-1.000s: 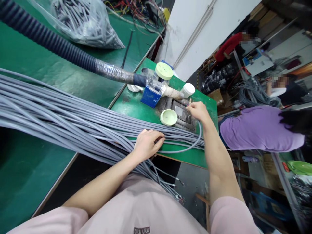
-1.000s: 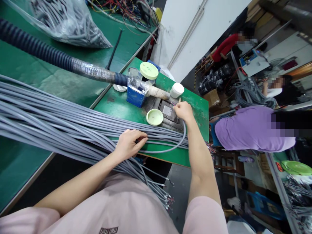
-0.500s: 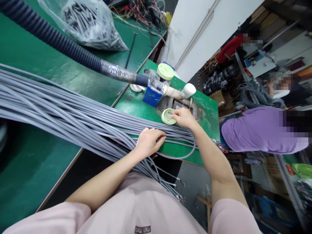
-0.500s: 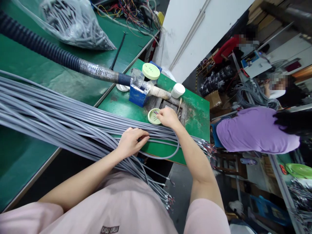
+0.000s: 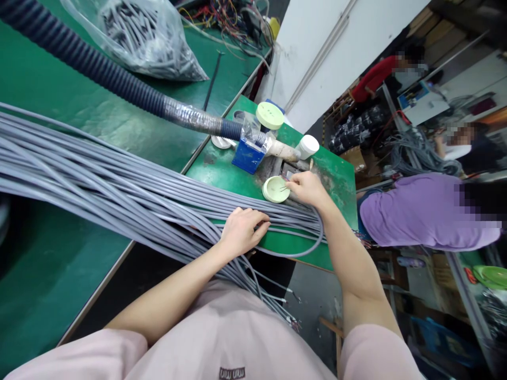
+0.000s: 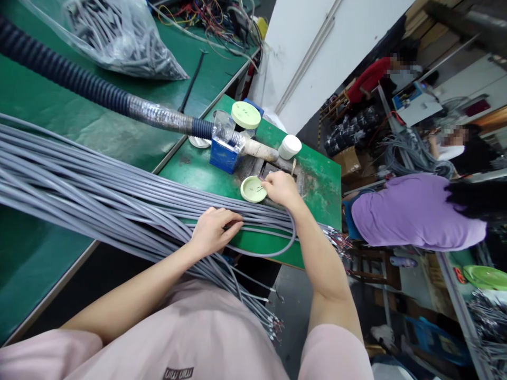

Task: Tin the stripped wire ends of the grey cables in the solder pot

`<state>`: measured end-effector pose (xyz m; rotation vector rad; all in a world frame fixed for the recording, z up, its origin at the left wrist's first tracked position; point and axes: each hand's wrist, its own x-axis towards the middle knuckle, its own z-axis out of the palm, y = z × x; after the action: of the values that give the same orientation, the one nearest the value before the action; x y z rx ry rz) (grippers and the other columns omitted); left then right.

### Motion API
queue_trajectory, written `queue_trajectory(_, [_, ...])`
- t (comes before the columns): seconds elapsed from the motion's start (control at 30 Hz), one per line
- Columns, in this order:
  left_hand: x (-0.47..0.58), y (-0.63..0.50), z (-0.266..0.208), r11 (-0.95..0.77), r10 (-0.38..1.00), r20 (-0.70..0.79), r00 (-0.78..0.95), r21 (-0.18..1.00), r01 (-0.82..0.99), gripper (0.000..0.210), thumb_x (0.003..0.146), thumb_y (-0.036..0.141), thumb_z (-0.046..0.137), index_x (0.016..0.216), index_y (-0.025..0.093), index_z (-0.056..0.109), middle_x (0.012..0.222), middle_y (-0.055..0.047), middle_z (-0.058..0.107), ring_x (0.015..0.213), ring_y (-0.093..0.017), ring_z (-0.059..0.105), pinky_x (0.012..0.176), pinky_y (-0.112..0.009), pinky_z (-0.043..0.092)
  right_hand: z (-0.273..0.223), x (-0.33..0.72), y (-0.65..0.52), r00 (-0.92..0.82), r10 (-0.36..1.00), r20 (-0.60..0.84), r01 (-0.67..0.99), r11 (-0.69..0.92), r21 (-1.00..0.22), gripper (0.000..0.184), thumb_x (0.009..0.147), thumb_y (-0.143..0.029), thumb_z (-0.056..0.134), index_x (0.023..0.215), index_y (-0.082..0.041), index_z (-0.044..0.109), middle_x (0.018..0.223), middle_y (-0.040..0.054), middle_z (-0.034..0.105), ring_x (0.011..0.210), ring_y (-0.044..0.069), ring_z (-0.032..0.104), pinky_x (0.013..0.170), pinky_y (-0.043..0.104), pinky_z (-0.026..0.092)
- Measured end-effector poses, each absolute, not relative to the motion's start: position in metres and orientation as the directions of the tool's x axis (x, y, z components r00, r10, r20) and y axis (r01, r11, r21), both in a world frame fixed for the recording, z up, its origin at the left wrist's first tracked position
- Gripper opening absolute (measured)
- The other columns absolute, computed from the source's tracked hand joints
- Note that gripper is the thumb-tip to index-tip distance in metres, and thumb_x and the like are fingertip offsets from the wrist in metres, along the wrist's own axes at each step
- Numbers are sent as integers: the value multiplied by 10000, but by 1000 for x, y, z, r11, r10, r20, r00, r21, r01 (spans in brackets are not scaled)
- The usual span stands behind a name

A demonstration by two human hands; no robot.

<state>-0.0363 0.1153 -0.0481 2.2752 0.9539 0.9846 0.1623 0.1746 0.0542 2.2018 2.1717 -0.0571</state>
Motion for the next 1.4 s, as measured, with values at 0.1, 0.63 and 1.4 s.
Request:
queue_trajectory(0.1, [-36, 116, -48, -634, 756, 425, 498, 662, 398, 179, 907, 319, 505, 871, 218, 648, 761, 9, 700, 739, -146, 608, 671, -318, 313, 66, 184, 173, 96, 995, 4, 993, -96, -73, 286, 782, -329, 526, 628, -144, 679, 572, 13, 578, 574, 133, 494, 546, 250, 293])
queue_trajectory(0.63, [-36, 116, -48, -649, 750, 451, 484, 645, 404, 170, 904, 306, 509, 859, 216, 646, 739, 17, 688, 716, -136, 596, 661, -322, 306, 31, 226, 213, 379, 921, -91, 925, -377, 40, 248, 782, -305, 579, 866, -158, 760, 906, 118, 725, 910, 247, 659, 771, 297, 459])
queue_trajectory(1.4, [-36, 117, -50, -650, 751, 464, 469, 647, 400, 184, 901, 308, 503, 853, 218, 656, 756, 8, 701, 720, -142, 607, 663, -322, 324, 58, 210, 142, 288, 948, 133, 796, -160, -585, 278, 736, -349, 577, 524, -171, 561, 427, -33, 479, 422, 94, 414, 473, 233, 316])
